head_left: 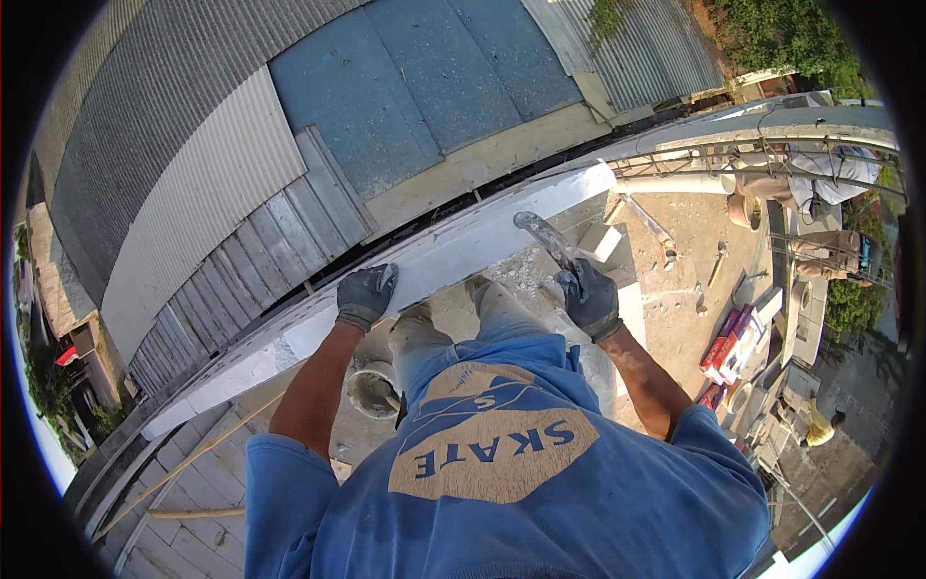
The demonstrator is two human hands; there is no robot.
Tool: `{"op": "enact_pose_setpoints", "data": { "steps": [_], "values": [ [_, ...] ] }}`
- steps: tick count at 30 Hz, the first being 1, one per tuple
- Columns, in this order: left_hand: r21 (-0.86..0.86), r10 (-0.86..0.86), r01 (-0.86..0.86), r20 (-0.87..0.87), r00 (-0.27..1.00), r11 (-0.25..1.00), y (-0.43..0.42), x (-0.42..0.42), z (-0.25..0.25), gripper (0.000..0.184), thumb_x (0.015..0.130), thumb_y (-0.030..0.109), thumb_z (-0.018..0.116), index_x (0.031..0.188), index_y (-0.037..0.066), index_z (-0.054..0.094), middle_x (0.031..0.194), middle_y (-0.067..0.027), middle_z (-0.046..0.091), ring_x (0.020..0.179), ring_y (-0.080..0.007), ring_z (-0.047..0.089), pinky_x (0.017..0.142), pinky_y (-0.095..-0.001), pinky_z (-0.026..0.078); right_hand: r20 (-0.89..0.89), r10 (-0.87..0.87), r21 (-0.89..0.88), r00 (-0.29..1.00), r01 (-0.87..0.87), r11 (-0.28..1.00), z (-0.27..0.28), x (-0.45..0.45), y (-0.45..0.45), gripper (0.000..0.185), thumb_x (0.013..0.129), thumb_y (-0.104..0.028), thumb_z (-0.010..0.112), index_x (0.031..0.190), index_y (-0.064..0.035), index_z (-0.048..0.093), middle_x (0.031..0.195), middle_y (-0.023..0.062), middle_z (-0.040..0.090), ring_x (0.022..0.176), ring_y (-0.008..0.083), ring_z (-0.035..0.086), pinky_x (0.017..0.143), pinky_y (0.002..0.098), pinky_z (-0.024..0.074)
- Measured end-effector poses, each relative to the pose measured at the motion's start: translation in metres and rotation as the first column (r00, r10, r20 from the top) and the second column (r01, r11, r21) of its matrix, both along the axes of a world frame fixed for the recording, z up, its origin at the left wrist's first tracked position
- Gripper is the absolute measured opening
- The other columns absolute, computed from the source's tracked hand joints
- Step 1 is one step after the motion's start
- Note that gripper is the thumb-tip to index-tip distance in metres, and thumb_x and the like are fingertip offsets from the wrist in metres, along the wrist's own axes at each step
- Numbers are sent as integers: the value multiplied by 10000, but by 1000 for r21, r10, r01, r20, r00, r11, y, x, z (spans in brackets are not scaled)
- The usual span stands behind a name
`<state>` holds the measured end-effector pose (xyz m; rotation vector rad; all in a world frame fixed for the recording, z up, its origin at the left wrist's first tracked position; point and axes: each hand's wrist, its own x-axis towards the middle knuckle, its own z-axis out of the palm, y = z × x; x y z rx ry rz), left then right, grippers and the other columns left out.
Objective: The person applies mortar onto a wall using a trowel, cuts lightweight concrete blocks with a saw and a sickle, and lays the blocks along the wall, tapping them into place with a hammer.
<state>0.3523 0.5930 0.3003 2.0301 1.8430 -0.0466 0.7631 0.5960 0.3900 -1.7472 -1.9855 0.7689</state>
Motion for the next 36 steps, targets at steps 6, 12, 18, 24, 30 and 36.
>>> {"op": "enact_pose_setpoints", "data": {
  "steps": [6,12,18,24,30,36],
  "values": [
    [75,16,-21,62,998,997,-4,-3,-6,416,985,430,438,869,153,726,824,-139,706,771,-353,672,683,-473,530,92,112,-34,989,-110,993,-21,7,-6,124,875,-150,611,936,-56,558,766,199,631,680,413,637,568,478,499],
    [5,5,-5,8,1000,1000,-2,-4,-4,415,978,446,448,893,158,735,817,-128,712,760,-341,676,684,-461,531,88,135,-100,987,-127,987,-21,7,-4,117,870,-147,619,920,-63,555,775,194,640,683,408,642,580,483,501],
    [-20,26,-26,37,999,999,-3,-5,9,411,969,459,467,959,147,735,905,-112,727,826,-320,679,745,-449,530,47,147,-88,988,-143,986,0,-3,8,107,861,-124,623,927,-61,568,717,199,631,663,412,638,569,483,494],
    [-64,84,-80,54,995,995,-3,-8,2,395,956,466,496,922,168,753,835,-126,713,799,-325,673,733,-454,522,-86,316,19,945,-315,949,7,-45,15,243,878,-165,612,1059,-3,612,794,206,661,678,401,651,585,449,510],
    [-109,226,-222,28,974,969,-7,-9,8,499,935,548,478,918,134,756,897,-121,716,881,-311,667,851,-459,503,19,488,-144,873,-480,865,-20,-67,14,143,890,-181,610,970,-63,628,760,179,658,682,390,646,578,454,488],
    [231,347,-318,-94,933,919,-49,-64,6,386,927,463,528,857,157,752,784,-76,682,871,-254,635,1041,-442,358,-6,526,-199,851,-516,833,-1,-83,33,130,898,-189,613,917,-62,635,704,179,640,657,391,648,580,441,491]
  ]
}}
